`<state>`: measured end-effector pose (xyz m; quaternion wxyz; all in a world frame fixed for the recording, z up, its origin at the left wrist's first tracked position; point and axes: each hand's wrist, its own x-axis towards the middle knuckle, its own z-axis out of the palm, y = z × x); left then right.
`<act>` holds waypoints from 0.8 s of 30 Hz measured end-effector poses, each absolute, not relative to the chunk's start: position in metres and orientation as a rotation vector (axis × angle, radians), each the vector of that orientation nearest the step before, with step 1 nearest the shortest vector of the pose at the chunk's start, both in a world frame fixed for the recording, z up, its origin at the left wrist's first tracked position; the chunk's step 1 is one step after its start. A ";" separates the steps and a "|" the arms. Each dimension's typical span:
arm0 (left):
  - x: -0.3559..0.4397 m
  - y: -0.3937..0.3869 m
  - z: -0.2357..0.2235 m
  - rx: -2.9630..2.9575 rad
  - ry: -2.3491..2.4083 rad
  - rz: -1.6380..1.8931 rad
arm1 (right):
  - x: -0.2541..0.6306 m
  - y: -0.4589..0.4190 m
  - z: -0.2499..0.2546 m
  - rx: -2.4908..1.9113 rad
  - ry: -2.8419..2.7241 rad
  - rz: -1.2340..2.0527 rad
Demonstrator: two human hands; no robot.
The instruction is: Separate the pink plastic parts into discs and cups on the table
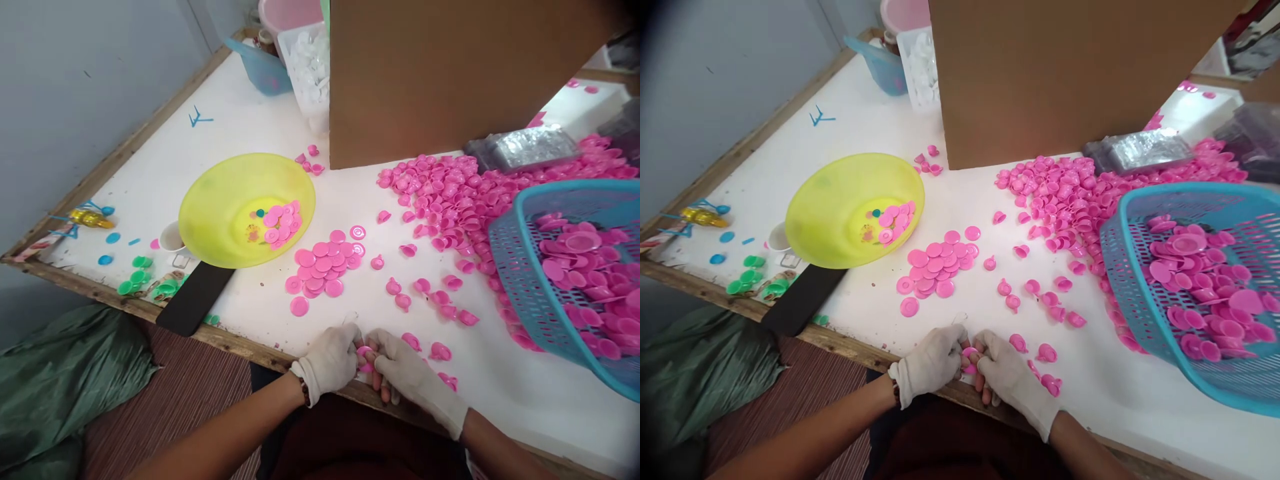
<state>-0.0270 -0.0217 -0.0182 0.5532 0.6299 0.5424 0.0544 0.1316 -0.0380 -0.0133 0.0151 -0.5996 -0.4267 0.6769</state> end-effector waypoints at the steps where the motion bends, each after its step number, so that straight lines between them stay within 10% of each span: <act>1: -0.028 -0.021 -0.018 1.501 1.258 0.118 | 0.131 -0.038 -0.013 -1.874 -1.337 2.087; 11: -0.028 -0.036 -0.005 1.812 1.479 0.116 | 0.137 -0.041 -0.015 -1.730 -1.351 1.920; 17: -0.083 -0.015 0.001 1.873 1.997 0.204 | 0.206 -0.045 0.016 -1.509 -0.815 1.283; 24: -0.103 -0.010 -0.007 1.900 2.102 0.090 | 0.211 -0.073 0.002 -2.119 -1.781 1.133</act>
